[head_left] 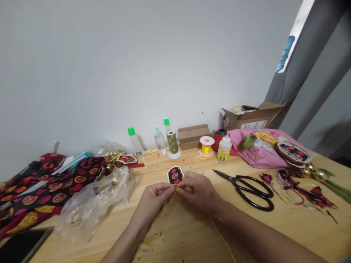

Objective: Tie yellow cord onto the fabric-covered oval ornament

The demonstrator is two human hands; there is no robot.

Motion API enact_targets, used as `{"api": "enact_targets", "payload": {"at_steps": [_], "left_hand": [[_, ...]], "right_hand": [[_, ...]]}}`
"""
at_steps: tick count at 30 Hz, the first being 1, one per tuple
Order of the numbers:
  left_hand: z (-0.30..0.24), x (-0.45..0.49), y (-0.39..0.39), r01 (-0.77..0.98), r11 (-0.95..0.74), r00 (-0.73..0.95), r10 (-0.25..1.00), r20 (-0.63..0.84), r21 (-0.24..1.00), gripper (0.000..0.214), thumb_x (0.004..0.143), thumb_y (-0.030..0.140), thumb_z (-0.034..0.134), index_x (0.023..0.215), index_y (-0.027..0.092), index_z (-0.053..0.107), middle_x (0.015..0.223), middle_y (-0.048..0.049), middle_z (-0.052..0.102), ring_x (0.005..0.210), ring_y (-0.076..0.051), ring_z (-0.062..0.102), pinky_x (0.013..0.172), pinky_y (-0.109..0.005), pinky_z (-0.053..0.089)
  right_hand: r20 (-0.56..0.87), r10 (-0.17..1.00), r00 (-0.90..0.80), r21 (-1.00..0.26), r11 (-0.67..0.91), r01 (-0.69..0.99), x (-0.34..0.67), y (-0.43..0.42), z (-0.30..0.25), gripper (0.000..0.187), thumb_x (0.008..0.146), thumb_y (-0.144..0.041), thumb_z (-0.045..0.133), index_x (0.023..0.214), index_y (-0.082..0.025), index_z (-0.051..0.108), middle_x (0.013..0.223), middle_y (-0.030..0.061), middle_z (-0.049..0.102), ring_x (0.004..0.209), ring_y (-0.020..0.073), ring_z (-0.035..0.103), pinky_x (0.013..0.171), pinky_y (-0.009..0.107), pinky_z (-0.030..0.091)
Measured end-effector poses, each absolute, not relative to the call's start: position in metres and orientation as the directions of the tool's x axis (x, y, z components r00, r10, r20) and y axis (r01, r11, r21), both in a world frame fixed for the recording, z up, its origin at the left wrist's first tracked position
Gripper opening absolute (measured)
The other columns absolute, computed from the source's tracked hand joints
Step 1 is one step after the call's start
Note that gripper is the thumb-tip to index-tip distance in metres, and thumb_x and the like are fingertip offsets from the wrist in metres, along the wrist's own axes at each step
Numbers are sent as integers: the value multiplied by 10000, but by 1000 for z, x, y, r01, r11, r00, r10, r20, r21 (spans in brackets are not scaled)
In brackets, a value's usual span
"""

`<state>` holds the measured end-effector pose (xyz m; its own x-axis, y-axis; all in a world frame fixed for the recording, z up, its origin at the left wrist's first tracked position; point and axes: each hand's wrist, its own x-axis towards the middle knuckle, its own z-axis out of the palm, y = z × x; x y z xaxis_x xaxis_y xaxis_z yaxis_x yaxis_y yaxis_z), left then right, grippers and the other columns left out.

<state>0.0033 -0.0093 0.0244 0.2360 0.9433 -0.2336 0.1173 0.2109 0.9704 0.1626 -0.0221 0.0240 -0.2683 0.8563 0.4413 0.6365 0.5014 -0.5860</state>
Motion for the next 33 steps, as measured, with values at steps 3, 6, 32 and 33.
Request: {"api": "enact_targets", "payload": {"at_steps": [3, 6, 32, 33], "left_hand": [[23, 5, -10, 95, 228, 236, 941, -244, 969, 242, 582, 327, 671, 704, 119, 652, 463, 30, 556, 418, -50, 404, 397, -155, 244], [23, 6, -11, 37, 225, 256, 940, -227, 974, 244, 561, 292, 693, 739, 135, 635, 580, -3, 641, 547, -101, 536, 502, -189, 366], [20, 7, -11, 127, 83, 272, 955, -115, 988, 273, 589, 256, 679, 805, 166, 538, 631, -14, 699, 585, -115, 596, 583, -196, 398], [20, 7, -12, 131, 82, 273, 955, -115, 988, 266, 588, 260, 679, 798, 165, 546, 636, -14, 699, 587, -116, 597, 577, -194, 397]], "right_hand": [[447, 859, -249, -601, 494, 628, 162, -22, 21, 96, 713, -195, 548, 691, -203, 641, 673, -10, 555, 626, 100, 494, 535, 189, 332], [427, 872, -238, -601, 471, 646, 163, -23, 21, 91, 704, -199, 547, 684, -202, 636, 671, -14, 545, 616, 99, 485, 527, 193, 328], [148, 914, -377, -924, -8, -382, 199, -20, 51, 203, 589, -338, 530, 534, -159, 452, 541, -49, 340, 432, 45, 235, 389, 177, 197], [301, 861, -410, -907, 126, -401, 210, -20, 55, 302, 641, -422, 481, 497, -163, 423, 559, -34, 367, 456, 53, 285, 404, 184, 233]]}}
